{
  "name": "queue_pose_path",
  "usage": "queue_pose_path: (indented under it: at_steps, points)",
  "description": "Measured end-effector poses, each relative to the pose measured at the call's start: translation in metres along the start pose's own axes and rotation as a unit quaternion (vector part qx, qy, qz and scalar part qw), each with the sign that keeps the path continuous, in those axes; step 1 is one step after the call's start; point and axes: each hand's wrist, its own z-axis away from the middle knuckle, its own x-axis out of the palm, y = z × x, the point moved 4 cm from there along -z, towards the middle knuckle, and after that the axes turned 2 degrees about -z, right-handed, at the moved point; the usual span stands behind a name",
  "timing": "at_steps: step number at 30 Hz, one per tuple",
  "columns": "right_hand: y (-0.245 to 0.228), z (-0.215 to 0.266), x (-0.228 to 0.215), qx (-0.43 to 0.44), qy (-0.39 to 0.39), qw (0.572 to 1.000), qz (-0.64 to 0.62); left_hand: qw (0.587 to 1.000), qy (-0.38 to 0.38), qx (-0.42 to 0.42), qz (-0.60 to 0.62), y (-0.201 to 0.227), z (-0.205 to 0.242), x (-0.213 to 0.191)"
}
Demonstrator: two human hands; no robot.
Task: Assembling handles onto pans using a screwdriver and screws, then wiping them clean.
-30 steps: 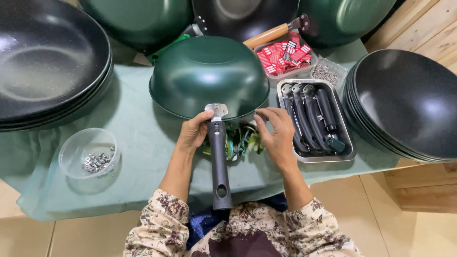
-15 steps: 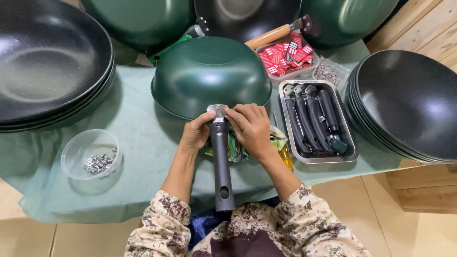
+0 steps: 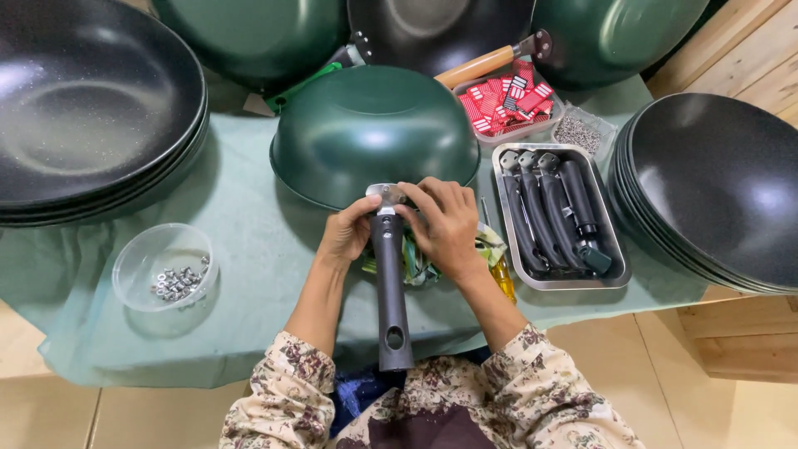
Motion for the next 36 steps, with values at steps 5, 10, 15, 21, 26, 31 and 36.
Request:
queue_pose_path:
  at_steps: [5,10,15,21,26,31,36]
  points:
    - [-0.002,0.002,0.004,-0.014,0.006,1.000,-0.016,1.000,0.000,0.004,0.003,0.000,0.007,0.004]
    - [0.003,-0.002,0.001,-0.009,0.010,1.000,0.025,1.000,-0.002,-0.003,0.001,-0.011,-0.007,-0.012]
    - [0.001,0.001,-0.004,0.008,-0.003,0.998,-0.057,1.000,0.018,0.002,0.007,0.003,0.009,0.008]
    - [0.007,0.006,-0.012,0.049,-0.008,0.996,-0.076,1.000,0.018,-0.011,-0.003,-0.002,0.003,-0.004]
    - [0.002,0.003,-0.009,0.070,-0.026,0.990,-0.122,1.000,0.012,-0.010,-0.003,0.007,0.009,0.011]
    - [0.005,0.008,-0.012,0.109,-0.019,0.983,-0.143,1.000,0.018,-0.010,-0.006,0.001,0.004,-0.001]
    - [0.006,0.008,-0.006,0.111,-0.043,0.981,-0.151,1.000,0.021,-0.012,-0.010,0.000,0.004,-0.001]
